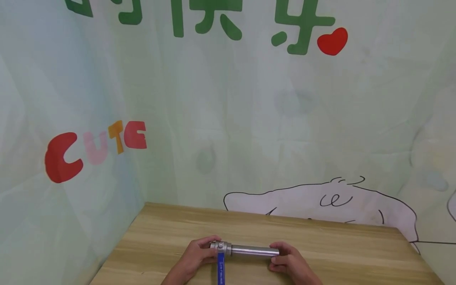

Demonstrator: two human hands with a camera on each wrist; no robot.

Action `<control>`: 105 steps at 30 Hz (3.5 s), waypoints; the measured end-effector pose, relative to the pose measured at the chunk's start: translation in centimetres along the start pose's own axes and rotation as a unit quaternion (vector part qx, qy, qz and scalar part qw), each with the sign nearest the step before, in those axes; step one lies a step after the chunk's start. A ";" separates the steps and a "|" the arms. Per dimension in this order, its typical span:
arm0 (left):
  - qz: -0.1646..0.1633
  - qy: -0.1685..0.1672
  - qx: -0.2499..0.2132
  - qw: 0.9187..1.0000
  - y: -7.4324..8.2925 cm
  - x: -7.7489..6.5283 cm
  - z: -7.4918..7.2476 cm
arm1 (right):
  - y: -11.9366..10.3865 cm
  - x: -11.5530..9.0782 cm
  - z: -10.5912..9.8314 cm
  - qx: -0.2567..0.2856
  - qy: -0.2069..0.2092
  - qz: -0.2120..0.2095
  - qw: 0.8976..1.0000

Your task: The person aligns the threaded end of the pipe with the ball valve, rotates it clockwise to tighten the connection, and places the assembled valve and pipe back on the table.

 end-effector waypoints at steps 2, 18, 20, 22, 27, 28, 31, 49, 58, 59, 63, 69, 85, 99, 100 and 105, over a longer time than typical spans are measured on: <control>0.000 0.001 0.000 1.000 0.0 0.1 0.0 | 0.0 0.0 0.0 -0.004 0.001 -0.004 1.000; 0.000 0.003 0.002 1.000 -0.1 0.4 0.0 | -0.1 0.4 -0.4 -0.005 0.013 0.027 1.000; 0.001 0.002 -0.001 1.000 -0.1 0.4 0.0 | -0.1 0.4 -0.4 -0.004 0.009 0.018 1.000; 0.000 0.001 -0.002 1.000 -0.2 0.4 0.0 | -0.1 0.3 -0.3 -0.004 0.008 0.015 1.000; -0.003 0.001 0.001 1.000 -0.3 0.3 -0.1 | -0.2 0.2 -0.1 -0.003 0.011 0.022 1.000; -0.004 0.000 0.002 1.000 -0.3 0.3 -0.1 | -0.2 0.2 -0.1 -0.004 0.012 0.022 1.000; -0.007 -0.002 0.005 1.000 -0.3 0.2 -0.1 | -0.3 0.1 0.1 -0.009 0.014 0.026 1.000; -0.008 -0.003 0.001 1.000 -0.3 0.2 -0.2 | 0.0 0.2 -0.1 -0.005 0.007 0.010 1.000; -0.001 -0.005 0.003 1.000 -0.1 0.0 -0.1 | 0.0 0.3 0.1 -0.013 0.013 0.018 1.000; -0.001 -0.005 0.003 1.000 -0.1 0.0 0.0 | 0.0 0.3 0.1 -0.013 0.012 0.017 1.000; -0.003 -0.004 0.006 1.000 -0.1 0.1 -0.1 | -0.1 0.2 0.2 -0.013 0.013 0.016 1.000; -0.004 -0.003 0.006 1.000 -0.1 0.1 -0.2 | -0.2 0.2 0.3 -0.014 0.014 0.012 1.000; -0.001 0.004 0.011 1.000 0.3 0.1 0.0 | -0.3 0.2 0.2 -0.025 0.021 0.040 0.999; -0.004 -0.003 0.006 1.000 0.0 0.0 -0.1 | -0.2 0.1 0.3 -0.030 0.022 0.015 0.999; -0.004 -0.003 0.005 1.000 0.0 0.0 -0.1 | -0.2 0.2 0.2 -0.031 0.021 0.014 0.999; -0.005 -0.002 0.009 1.000 -0.1 0.1 -0.1 | -0.1 0.2 0.2 -0.036 0.021 0.020 0.999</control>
Point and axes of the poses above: each hand's wrist, its own x-axis towards the middle knuckle, its own z-axis out of the palm, y = z × x, the point moved 3 cm from there along x, towards the middle knuckle, and after that the axes turned 15 degrees about z, right-handed, at the moved point
